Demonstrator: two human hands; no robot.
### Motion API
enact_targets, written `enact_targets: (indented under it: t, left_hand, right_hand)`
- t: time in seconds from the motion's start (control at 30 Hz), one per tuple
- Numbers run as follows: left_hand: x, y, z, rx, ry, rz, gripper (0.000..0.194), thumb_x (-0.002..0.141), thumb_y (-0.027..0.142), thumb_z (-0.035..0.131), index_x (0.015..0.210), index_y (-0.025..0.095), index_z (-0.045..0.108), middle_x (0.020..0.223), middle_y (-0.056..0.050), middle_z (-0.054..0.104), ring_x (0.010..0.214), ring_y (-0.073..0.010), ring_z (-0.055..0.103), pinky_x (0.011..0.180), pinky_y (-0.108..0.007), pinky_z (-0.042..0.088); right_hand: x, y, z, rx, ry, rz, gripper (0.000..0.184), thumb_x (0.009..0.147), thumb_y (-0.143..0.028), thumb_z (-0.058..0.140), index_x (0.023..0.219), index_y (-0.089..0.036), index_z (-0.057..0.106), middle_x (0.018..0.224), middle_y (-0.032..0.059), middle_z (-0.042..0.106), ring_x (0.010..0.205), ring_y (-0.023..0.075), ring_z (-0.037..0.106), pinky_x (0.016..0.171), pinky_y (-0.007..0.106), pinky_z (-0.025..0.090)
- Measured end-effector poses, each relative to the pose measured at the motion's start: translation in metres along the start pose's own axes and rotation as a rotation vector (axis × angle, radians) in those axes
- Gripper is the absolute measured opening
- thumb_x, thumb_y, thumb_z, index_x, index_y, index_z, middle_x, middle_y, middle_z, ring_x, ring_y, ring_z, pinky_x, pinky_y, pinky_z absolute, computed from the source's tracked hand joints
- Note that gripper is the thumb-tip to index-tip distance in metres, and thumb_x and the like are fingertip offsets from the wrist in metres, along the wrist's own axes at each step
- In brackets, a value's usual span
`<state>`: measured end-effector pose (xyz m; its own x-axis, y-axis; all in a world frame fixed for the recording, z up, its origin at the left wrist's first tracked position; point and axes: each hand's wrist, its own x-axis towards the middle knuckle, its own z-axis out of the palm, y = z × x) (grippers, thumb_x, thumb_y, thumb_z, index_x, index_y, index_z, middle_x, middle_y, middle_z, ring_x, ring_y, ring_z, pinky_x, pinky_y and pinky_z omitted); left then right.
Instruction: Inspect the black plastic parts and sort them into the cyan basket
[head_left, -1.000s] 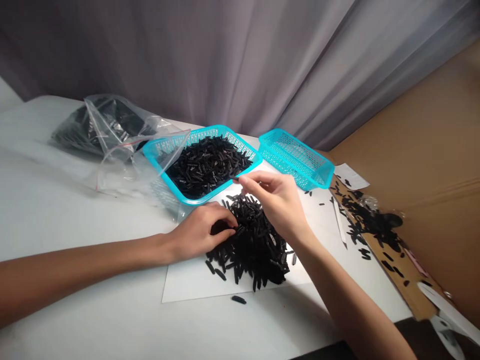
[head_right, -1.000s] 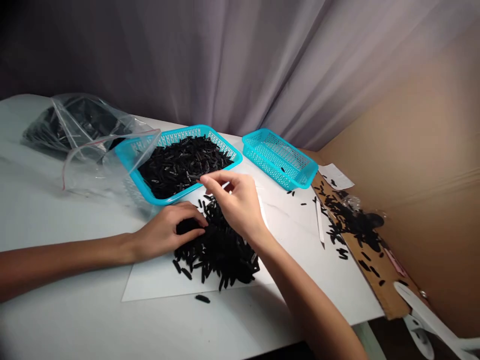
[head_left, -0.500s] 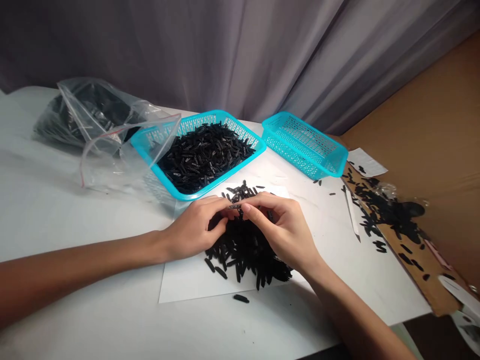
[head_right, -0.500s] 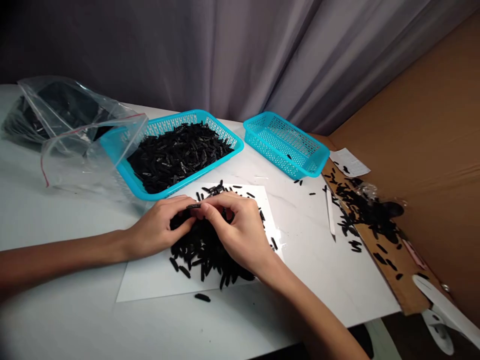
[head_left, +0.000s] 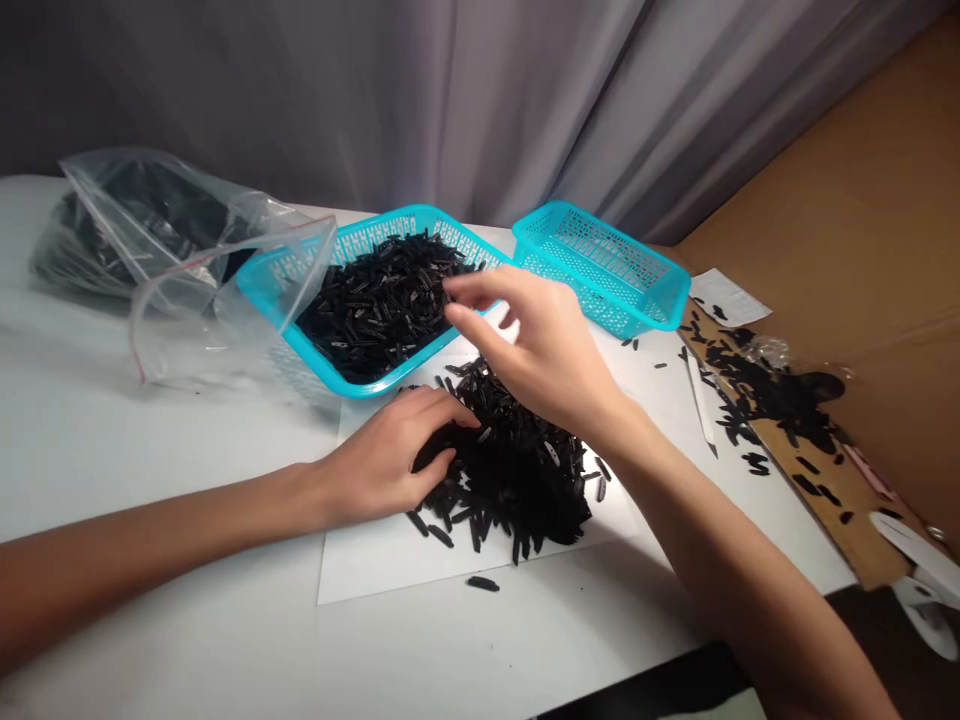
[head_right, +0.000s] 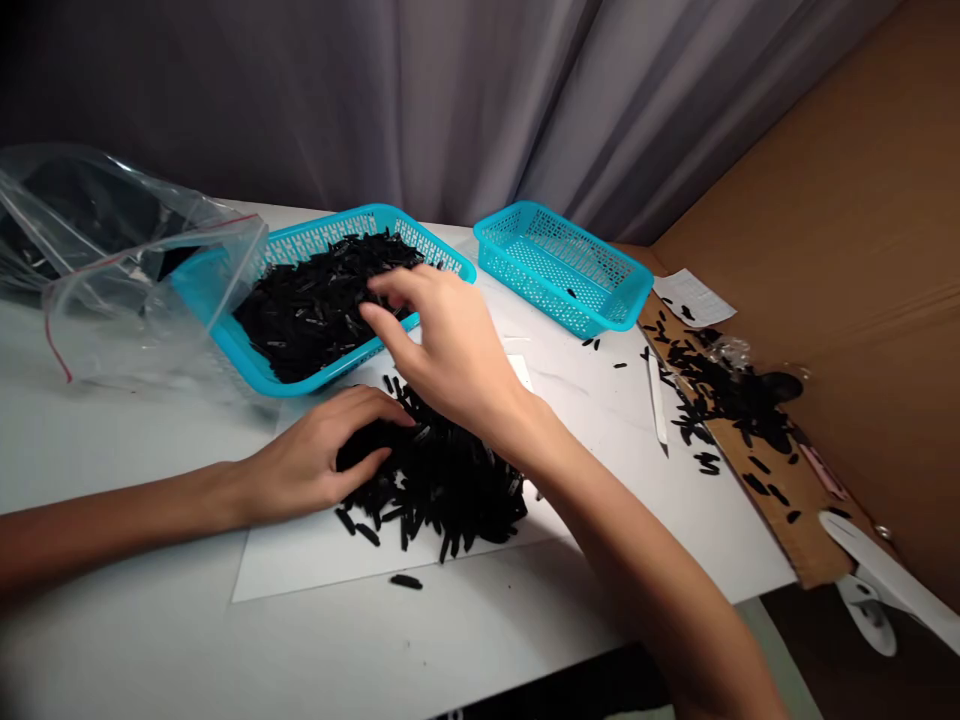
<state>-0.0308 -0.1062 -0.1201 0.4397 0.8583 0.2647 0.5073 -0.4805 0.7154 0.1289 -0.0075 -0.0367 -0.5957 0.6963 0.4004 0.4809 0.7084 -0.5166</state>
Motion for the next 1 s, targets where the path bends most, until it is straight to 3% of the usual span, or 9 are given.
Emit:
enact_targets:
  t: [0.07,0.2,0.27,0.4,0.5,0.6,0.77,1.0]
  left_hand:
    - [0.001,-0.001,0.000,-0.020,0.033,-0.010,0.024,0.090,0.009,0.056,0.111,0.019,0.061,0.110,-0.005,0.068,0.106,-0.0208,0.063,0.094,-0.036,0.050]
    - [0.000,0.001,0.000,-0.009,0.085,-0.012,0.015,0.094,0.016,0.058,0.108,0.020,0.062,0.105,-0.004,0.069,0.101,-0.0194,0.063,0.090,-0.034,0.050]
    - [-0.001,0.004,-0.001,0.049,0.090,0.029,0.024,0.093,0.027,0.063,0.115,0.019,0.061,0.112,-0.008,0.068,0.108,-0.0231,0.062,0.097,-0.038,0.049]
    - [-0.006,0.007,-0.002,0.232,-0.002,0.096,0.074,0.083,0.055,0.071,0.141,0.016,0.048,0.146,-0.017,0.053,0.136,-0.0361,0.046,0.115,-0.053,0.036]
    - [-0.007,0.005,-0.002,0.329,-0.086,0.077,0.084,0.083,0.063,0.067,0.149,0.018,0.040,0.156,-0.017,0.043,0.145,-0.0373,0.037,0.120,-0.055,0.032]
    - [-0.006,0.004,-0.001,0.377,-0.157,0.039,0.088,0.085,0.067,0.063,0.152,0.017,0.036,0.160,-0.016,0.039,0.149,-0.0355,0.034,0.122,-0.054,0.031]
    - [-0.008,0.008,-0.005,0.459,-0.154,-0.017,0.094,0.085,0.070,0.060,0.157,0.018,0.028,0.166,-0.015,0.028,0.154,-0.0369,0.025,0.124,-0.057,0.027]
    - [-0.051,0.010,-0.004,0.496,-0.120,-0.214,0.118,0.074,0.077,0.067,0.162,0.026,0.008,0.171,-0.016,0.010,0.154,-0.0418,0.020,0.118,-0.062,0.036]
  right_hand:
    - [-0.025,0.013,-0.011,-0.096,-0.153,0.044,0.022,0.097,-0.030,0.063,0.111,-0.018,0.075,0.113,0.0107,0.074,0.110,0.0306,0.066,0.099,0.049,0.050]
    - [-0.078,0.047,-0.027,-0.100,-0.389,0.166,0.057,0.095,-0.054,0.061,0.144,-0.025,0.055,0.154,0.0154,0.049,0.143,0.0366,0.043,0.116,0.061,0.035]
    - [-0.100,0.060,-0.031,-0.047,-0.407,0.225,0.062,0.097,-0.058,0.054,0.150,-0.028,0.046,0.160,0.0131,0.041,0.149,0.0353,0.035,0.120,0.062,0.028]
    - [-0.138,0.072,-0.034,0.124,-0.339,0.287,0.068,0.097,-0.063,0.051,0.156,-0.034,0.035,0.167,0.0078,0.030,0.153,0.0311,0.029,0.123,0.058,0.026]
    - [-0.154,0.075,-0.032,0.182,-0.275,0.300,0.069,0.098,-0.064,0.048,0.158,-0.035,0.031,0.169,0.0064,0.026,0.155,0.0292,0.024,0.124,0.056,0.023]
    - [-0.149,0.079,-0.025,0.195,-0.230,0.300,0.067,0.099,-0.063,0.044,0.158,-0.032,0.032,0.170,0.0069,0.024,0.156,0.0279,0.023,0.125,0.054,0.022]
    - [-0.108,0.090,-0.006,0.177,-0.241,0.265,0.074,0.098,-0.069,0.037,0.154,-0.021,0.040,0.167,0.0128,0.029,0.155,0.0277,0.024,0.127,0.053,0.018]
    - [-0.078,0.086,0.010,0.302,-0.275,0.185,0.075,0.096,-0.071,0.043,0.148,-0.018,0.049,0.158,0.0143,0.046,0.148,0.0304,0.039,0.124,0.052,0.026]
